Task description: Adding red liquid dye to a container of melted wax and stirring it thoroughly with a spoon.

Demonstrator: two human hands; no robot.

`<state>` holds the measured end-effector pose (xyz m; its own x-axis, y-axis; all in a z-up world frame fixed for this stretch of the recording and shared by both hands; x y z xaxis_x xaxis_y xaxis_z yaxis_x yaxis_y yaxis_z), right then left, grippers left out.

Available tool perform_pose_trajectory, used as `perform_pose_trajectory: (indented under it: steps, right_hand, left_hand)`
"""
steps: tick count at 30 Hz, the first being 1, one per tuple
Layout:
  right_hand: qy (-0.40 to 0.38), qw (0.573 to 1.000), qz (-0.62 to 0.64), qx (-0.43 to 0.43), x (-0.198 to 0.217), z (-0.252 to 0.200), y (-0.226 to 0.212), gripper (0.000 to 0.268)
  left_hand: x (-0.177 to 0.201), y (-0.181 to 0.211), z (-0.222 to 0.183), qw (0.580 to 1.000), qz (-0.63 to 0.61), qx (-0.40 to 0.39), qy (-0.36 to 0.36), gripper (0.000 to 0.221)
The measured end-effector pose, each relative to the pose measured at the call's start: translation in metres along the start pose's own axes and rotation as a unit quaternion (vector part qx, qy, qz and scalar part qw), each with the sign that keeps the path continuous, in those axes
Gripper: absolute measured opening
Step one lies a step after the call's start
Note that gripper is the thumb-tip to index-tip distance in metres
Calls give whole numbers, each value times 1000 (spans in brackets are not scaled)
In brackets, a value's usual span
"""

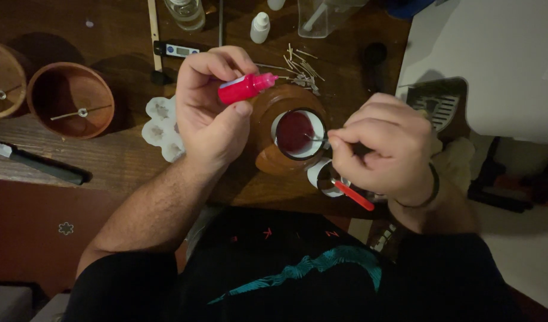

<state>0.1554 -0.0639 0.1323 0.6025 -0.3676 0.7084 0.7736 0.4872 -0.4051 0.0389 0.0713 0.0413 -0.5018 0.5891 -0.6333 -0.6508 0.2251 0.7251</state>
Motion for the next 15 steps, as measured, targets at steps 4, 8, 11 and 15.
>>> perform_pose_trajectory:
  steps: [4,8,11,15]
  right_hand:
    - [-1,1000,18,14,-4,2,-1,10]
    - [-9,999,35,12,-6,-5,3,13]
    - [-3,1000,9,18,-3,-4,4,14]
    - [-12,998,60,8,-9,2,0,11]
  left_hand:
    - [-2,0,0,1000,-7,6,-8,26]
    - [-2,-1,-1,1000,-8,12,-8,28]
    - [-3,-1,0,1000,-7,13,-14,27]
    - [-5,-1,-1,1000,-6,22,-13,28]
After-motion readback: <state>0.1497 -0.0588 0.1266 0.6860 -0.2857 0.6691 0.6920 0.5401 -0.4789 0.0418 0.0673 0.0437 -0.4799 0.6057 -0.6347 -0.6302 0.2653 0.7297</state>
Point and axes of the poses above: each hand's wrist, its own z-axis towards the middle knuckle, its own x-axis out of the back of the hand, y = z × x, the point moved 9 cm from there along z, towards the middle knuckle, and after that the axes turned 12 degrees about x, right-handed, at the moved point
